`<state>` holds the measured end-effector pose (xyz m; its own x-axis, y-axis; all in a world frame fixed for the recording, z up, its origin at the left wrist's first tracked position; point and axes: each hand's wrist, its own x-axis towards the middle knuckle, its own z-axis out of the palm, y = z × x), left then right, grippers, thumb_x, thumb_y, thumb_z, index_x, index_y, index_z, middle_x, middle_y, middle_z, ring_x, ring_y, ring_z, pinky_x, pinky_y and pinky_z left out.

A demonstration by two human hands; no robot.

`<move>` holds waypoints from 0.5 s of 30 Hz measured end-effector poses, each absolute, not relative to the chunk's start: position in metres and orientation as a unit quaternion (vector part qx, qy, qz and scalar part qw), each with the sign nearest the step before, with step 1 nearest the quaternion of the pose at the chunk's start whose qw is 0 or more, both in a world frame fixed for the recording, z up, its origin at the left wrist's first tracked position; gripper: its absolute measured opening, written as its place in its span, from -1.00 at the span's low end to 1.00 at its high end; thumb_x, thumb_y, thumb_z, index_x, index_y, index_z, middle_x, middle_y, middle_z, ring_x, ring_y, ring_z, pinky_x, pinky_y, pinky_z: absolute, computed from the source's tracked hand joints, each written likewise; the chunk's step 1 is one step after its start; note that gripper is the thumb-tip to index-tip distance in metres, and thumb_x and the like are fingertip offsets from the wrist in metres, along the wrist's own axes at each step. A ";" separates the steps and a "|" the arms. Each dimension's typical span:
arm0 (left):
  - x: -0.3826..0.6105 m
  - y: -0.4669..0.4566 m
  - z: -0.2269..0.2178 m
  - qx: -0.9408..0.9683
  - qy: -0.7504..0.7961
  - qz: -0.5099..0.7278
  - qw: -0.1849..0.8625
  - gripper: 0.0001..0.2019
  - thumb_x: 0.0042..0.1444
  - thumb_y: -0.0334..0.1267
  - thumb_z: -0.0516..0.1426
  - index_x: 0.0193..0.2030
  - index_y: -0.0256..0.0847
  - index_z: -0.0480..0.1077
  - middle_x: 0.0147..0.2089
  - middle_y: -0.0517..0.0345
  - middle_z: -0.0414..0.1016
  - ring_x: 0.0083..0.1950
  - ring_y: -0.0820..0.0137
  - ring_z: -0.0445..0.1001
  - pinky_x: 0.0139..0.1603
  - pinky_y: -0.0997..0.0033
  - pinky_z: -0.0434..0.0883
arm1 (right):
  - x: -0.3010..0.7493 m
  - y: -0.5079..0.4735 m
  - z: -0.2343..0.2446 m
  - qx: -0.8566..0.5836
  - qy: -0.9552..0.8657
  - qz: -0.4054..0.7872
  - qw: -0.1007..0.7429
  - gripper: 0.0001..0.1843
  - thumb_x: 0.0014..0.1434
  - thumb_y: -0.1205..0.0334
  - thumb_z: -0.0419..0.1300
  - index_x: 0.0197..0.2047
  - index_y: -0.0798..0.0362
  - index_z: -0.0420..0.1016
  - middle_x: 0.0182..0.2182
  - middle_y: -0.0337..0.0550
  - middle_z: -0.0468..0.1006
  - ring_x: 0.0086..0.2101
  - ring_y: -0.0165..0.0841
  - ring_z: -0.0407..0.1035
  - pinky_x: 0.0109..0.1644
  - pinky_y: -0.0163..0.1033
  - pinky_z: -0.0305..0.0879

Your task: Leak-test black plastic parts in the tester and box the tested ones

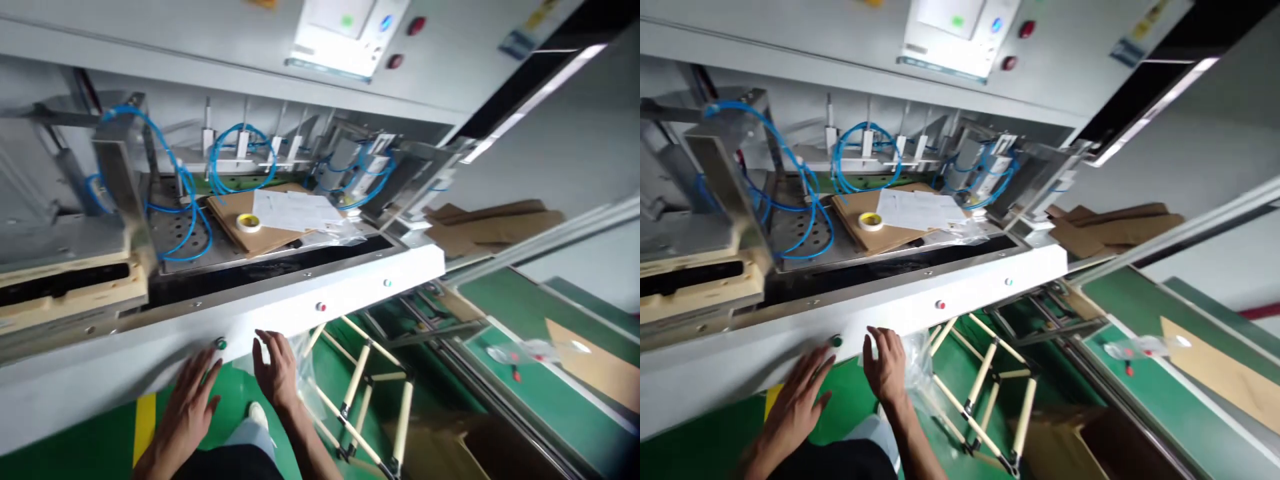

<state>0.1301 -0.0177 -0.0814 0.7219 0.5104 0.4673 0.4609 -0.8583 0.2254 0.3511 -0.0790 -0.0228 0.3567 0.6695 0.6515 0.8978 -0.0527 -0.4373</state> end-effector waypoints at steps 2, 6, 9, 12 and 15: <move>0.152 -0.029 -0.093 0.924 0.273 0.268 0.010 -0.27 0.40 -0.27 0.10 0.64 -0.08 -0.04 0.56 -0.04 0.28 0.48 0.06 0.38 0.34 0.01 0.50 | 0.420 -0.104 -0.035 -0.773 -0.481 -0.158 0.383 -0.73 0.45 0.17 0.13 0.09 -0.03 0.59 -0.19 -0.04 0.63 -0.19 -0.23 0.55 -0.06 -0.09 0.52; 0.174 -0.053 -0.122 0.903 0.327 0.279 -0.028 -0.22 0.40 -0.18 0.13 0.66 0.01 -0.12 0.58 -0.07 0.24 0.43 0.00 0.44 0.20 0.01 0.54 | 0.579 -0.157 -0.054 -0.862 -0.319 -0.154 0.362 -0.55 0.37 -0.02 0.11 0.12 0.09 0.57 -0.11 0.08 0.63 -0.18 -0.15 0.54 -0.03 -0.02 0.52; 0.179 -0.071 -0.134 0.883 0.385 0.264 -0.051 -0.21 0.40 -0.11 0.13 0.66 0.06 -0.13 0.55 -0.10 0.30 0.37 -0.06 0.49 0.23 -0.10 0.49 | 0.687 -0.184 -0.061 -0.890 -0.246 -0.148 0.355 -0.40 0.31 -0.03 0.06 0.22 0.22 0.51 -0.07 0.23 0.61 -0.15 -0.06 0.51 0.02 0.06 0.48; 0.180 -0.084 -0.138 0.869 0.424 0.244 -0.070 -0.23 0.40 -0.08 0.11 0.66 0.06 -0.12 0.51 -0.11 0.36 0.30 -0.05 0.55 0.18 -0.06 0.48 | 0.763 -0.197 -0.065 -0.907 -0.208 -0.125 0.343 -0.28 0.25 0.02 0.05 0.31 0.36 0.43 0.02 0.39 0.59 -0.03 0.03 0.48 0.13 0.11 0.42; 0.183 -0.087 -0.140 0.870 0.429 0.226 -0.088 -0.23 0.39 -0.03 0.08 0.66 0.09 -0.13 0.50 -0.10 0.38 0.16 0.00 0.63 -0.01 0.05 0.54 | 0.800 -0.199 -0.067 -0.915 -0.192 -0.112 0.338 -0.27 0.24 0.06 0.02 0.31 0.41 0.44 0.05 0.44 0.58 0.01 0.04 0.47 0.15 0.08 0.39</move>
<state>0.1826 -0.0866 -0.1399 0.5295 0.7069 0.4690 0.7862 -0.6165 0.0417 0.8003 -0.1993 -0.0673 0.9013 0.2760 0.3338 0.4267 -0.6981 -0.5750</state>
